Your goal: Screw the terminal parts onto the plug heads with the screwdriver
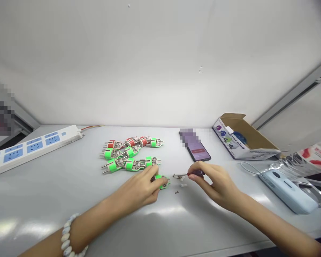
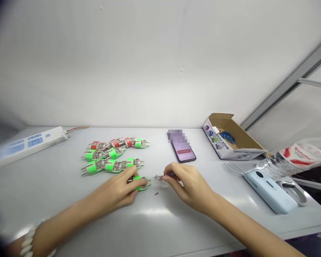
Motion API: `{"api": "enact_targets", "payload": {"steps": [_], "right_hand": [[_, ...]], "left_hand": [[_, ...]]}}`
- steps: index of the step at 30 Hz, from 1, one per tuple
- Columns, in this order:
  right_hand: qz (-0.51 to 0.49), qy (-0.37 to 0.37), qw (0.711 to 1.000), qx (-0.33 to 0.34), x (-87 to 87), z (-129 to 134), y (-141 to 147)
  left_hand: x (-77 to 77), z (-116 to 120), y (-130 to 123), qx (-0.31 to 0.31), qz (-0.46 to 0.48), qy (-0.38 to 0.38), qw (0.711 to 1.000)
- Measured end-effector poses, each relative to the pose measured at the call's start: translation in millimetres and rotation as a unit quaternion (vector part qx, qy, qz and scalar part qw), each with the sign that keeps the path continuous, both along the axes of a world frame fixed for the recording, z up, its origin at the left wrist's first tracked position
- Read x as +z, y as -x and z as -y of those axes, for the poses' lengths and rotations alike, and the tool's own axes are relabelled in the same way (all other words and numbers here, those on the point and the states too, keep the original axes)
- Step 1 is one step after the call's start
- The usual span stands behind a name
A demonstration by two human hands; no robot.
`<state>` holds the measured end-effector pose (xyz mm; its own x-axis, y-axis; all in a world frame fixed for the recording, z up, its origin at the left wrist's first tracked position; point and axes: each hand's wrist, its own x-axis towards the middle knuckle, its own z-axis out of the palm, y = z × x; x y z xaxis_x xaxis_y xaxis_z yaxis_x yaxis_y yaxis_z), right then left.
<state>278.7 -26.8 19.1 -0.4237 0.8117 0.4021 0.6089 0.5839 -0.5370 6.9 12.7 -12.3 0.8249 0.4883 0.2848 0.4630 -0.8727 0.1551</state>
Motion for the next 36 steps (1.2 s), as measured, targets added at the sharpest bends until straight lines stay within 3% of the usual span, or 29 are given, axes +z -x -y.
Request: {"api": "enact_targets", "payload": {"steps": [5,8,14,21,25,36], "right_hand": [[-0.043,0.022,0.999,-0.012,6.4,-1,1],[-0.140,0.070,0.987,-0.047,9.9,-3,3],[-0.346,0.259,0.897,-0.093,-1.8,-17,6],[-0.435,0.328,0.834,-0.091,-29.7,-30,3],[-0.439,0.337,0.828,-0.091,-37.3,-30,3],[-0.434,0.333,0.834,-0.067,-37.4,-31,2]], "left_hand": [[0.1,-1,2,0.005,0.024,0.059,0.998],[4.2,-1,4,0.010,0.034,0.114,0.993],[9.8,-3,6,0.016,0.046,0.201,0.978],[8.2,-7,8,0.015,0.056,0.248,0.967],[9.8,-7,8,0.019,0.057,0.255,0.965],[12.7,-5,9,0.020,0.054,0.269,0.961]]}}
